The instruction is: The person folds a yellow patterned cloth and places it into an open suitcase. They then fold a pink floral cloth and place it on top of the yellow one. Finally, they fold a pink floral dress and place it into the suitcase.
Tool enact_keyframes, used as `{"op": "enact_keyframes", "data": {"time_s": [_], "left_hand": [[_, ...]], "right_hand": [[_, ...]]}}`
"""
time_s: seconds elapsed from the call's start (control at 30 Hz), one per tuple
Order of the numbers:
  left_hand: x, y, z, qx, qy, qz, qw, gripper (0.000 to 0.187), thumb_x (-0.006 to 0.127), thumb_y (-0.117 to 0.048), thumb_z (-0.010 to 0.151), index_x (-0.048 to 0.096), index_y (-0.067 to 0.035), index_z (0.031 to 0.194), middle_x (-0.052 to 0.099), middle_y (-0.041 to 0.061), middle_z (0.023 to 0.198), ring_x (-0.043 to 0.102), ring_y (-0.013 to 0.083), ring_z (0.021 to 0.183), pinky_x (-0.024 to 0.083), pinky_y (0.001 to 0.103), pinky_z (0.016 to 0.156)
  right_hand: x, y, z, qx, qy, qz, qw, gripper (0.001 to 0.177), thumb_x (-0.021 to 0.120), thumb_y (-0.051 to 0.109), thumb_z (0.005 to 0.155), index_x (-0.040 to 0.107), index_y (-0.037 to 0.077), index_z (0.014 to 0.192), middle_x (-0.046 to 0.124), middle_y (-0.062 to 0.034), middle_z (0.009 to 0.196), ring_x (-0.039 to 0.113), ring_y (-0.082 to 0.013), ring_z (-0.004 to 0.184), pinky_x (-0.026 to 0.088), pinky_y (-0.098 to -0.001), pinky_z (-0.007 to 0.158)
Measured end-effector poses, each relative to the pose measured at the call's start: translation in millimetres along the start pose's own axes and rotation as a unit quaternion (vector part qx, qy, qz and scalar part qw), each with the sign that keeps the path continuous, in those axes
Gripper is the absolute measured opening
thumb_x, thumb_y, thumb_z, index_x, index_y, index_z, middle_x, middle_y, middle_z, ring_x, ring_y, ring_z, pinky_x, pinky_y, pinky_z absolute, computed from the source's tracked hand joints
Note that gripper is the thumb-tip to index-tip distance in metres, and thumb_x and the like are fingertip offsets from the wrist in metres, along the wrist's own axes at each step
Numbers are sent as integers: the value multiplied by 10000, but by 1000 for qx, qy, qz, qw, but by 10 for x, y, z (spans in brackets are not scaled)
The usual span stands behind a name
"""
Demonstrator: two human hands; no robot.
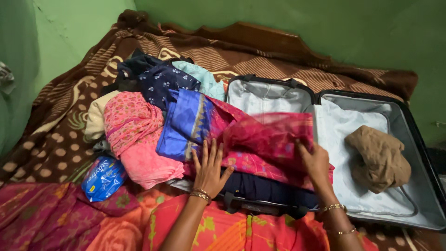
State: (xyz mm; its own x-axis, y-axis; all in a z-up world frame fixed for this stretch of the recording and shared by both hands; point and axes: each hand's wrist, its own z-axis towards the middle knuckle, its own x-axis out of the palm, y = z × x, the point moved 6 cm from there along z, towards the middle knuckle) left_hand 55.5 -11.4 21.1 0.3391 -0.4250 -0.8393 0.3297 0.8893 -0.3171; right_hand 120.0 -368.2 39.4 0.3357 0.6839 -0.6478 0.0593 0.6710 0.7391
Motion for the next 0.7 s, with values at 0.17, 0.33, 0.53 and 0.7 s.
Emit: {"op": "enact_keyframes", "data": {"time_s": [0.17,0.33,0.53,0.7], "left_hand": [[17,14,21,-3,0,3,1000,836,403,-626,1006,244,-79,1618,165,168,1702,67,382,1577,-9,676,1196],[15,6,50,0,-3,3,1000,837,409,-628,1000,238,-88,1616,123,194,1701,50,405,1571,-10,682,1186],[13,-15,52,3,-5,-7,1000,844,413,-631,998,217,-107,1630,99,209,1700,35,410,1571,-5,689,1187],[33,-23,42,12,5,4,1000,833,433,-629,990,233,-132,1628,77,202,1702,19,415,1567,-6,701,1178]], "right_hand": [[-53,-282,392,68,-26,148,986,315,709,293,1028,736,-20,1056,708,-82,836,601,-148,716,482,-344,644],[-304,-95,493,-97,-149,241,954,372,606,31,1050,551,-19,1415,694,-151,1223,658,-150,1078,531,-274,937],[-352,352,193,-176,-177,209,945,581,565,-9,997,389,-25,1550,477,-190,1561,538,-257,1375,465,-344,1090],[0,340,-147,-177,-34,57,982,474,652,163,988,553,99,1447,618,-110,1482,631,-235,1311,499,-392,1096]]}}
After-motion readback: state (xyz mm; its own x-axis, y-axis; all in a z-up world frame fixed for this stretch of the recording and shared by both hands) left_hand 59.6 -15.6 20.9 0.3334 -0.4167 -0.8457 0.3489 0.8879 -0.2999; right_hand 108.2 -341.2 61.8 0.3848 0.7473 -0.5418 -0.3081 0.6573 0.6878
